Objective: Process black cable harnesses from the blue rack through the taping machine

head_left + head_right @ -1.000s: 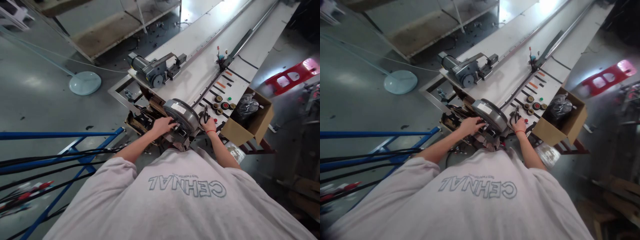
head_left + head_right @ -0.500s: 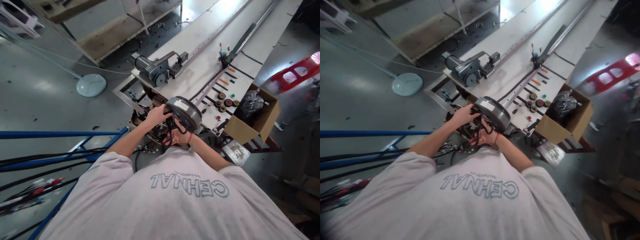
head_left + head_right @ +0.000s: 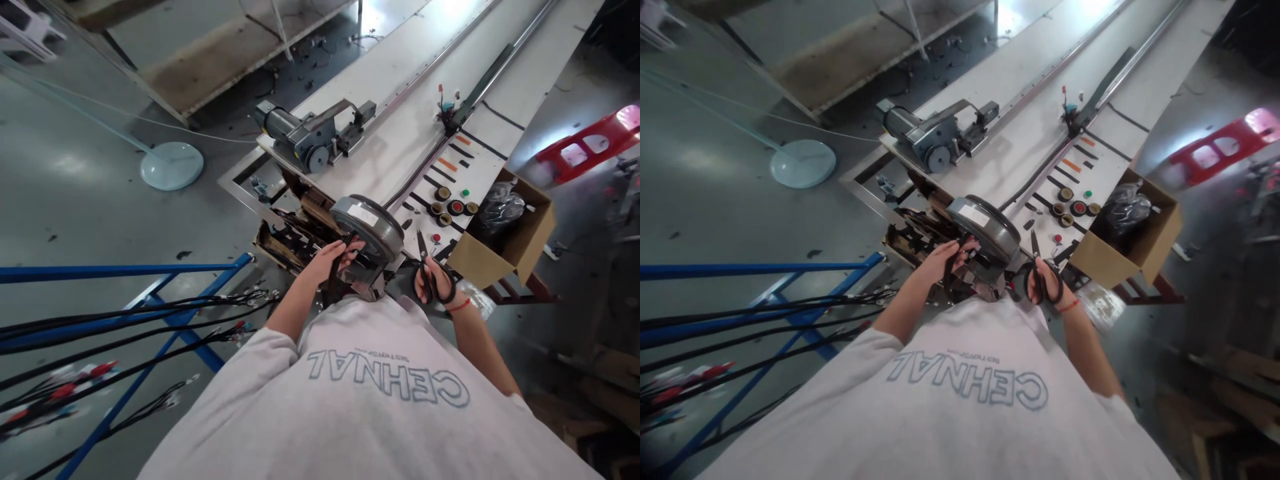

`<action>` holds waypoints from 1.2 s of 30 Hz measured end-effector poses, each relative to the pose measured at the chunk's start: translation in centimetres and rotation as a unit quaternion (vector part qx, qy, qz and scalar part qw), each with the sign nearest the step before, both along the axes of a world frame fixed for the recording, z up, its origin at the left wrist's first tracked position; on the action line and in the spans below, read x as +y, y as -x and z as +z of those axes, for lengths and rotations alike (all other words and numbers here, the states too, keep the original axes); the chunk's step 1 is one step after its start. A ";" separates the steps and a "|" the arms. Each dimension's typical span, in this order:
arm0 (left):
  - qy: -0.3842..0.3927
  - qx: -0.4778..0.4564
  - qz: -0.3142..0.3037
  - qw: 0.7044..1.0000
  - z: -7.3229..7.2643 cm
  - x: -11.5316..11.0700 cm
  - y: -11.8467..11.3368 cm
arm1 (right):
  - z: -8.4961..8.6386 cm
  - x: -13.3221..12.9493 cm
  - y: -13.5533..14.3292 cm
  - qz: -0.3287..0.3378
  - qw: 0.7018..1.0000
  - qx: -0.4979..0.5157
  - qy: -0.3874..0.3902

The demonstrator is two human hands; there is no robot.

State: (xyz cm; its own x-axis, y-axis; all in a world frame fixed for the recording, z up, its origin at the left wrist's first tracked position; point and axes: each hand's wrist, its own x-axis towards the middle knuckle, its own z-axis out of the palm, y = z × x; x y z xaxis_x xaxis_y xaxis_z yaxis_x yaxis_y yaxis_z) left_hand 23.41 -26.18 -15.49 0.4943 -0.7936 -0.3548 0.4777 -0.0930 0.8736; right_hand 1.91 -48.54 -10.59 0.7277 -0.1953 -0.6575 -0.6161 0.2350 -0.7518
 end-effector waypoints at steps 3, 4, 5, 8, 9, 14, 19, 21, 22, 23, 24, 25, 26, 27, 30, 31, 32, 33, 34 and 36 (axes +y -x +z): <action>0.038 0.049 0.070 0.996 0.7 -0.4 1.2 | -3.3 -2.0 -1.5 0.011 0.955 0.157 0.250; 0.028 0.077 0.079 0.994 0.7 -0.6 1.3 | -4.3 -2.5 -2.1 0.039 0.923 0.199 0.328; 0.012 0.110 0.078 0.991 0.7 -1.0 1.2 | -5.0 -3.0 -2.8 0.071 0.890 0.227 0.390; -0.033 0.184 0.019 0.982 0.1 -2.5 0.8 | -6.2 -4.8 -4.8 0.123 0.836 0.249 0.474; -0.040 0.182 -0.014 0.982 0.0 -3.0 0.7 | -6.2 -5.7 -5.5 0.120 0.833 0.238 0.485; -0.090 -0.081 -0.126 0.985 1.1 -4.4 0.6 | -5.2 -14.7 -8.5 -0.001 0.783 0.206 0.587; -0.212 -0.322 -0.115 0.916 2.4 -4.5 1.5 | -5.5 -22.8 -10.3 -0.017 0.758 0.242 0.605; -0.218 -0.380 -0.091 0.894 2.1 -4.5 1.9 | -6.2 -23.8 -10.7 -0.006 0.767 0.264 0.584; -0.218 -0.410 -0.075 0.883 1.8 -4.5 2.0 | -6.5 -24.0 -10.8 0.000 0.771 0.272 0.576; -0.219 -0.437 -0.055 0.871 1.5 -4.4 2.1 | -6.8 -24.0 -10.9 0.005 0.772 0.278 0.571; -0.221 -0.459 -0.035 0.860 1.3 -4.3 2.2 | -7.0 -24.0 -10.9 0.010 0.773 0.282 0.568; -0.226 -0.471 -0.021 0.853 1.1 -4.1 2.3 | -7.1 -23.9 -10.9 0.014 0.773 0.284 0.567; -0.237 -0.470 -0.017 0.850 1.0 -3.8 2.4 | -7.1 -23.9 -10.8 0.018 0.774 0.288 0.564; -0.250 -0.459 -0.020 0.852 1.0 -3.5 2.5 | -7.1 -23.9 -10.8 0.021 0.775 0.292 0.560; -0.285 -0.400 -0.043 0.870 1.6 -2.7 2.9 | -6.8 -24.1 -10.7 0.026 0.775 0.304 0.554; -0.292 -0.386 -0.043 0.874 1.9 -2.5 3.0 | -6.7 -24.1 -10.7 0.026 0.774 0.306 0.554; -0.298 -0.377 -0.038 0.876 2.1 -2.2 3.2 | -6.6 -24.1 -10.8 0.025 0.773 0.307 0.555; -0.301 -0.369 -0.032 0.879 2.3 -2.0 3.5 | -6.6 -24.1 -10.8 0.025 0.772 0.308 0.556; -0.306 -0.362 -0.027 0.880 2.4 -1.7 3.7 | -6.6 -24.1 -10.8 0.025 0.771 0.309 0.556; -0.324 -0.343 -0.028 0.881 2.1 -0.8 4.2 | -6.7 -24.0 -10.9 0.024 0.770 0.312 0.557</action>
State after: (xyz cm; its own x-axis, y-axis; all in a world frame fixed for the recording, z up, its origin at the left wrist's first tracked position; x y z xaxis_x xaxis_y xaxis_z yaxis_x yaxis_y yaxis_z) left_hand 19.19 -26.93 -13.38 0.7354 -0.5646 -0.3746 -0.1643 -0.6850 0.7098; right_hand 12.82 -72.58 -17.27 0.3624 -0.8731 -0.3261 -0.9267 -0.3750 -0.0259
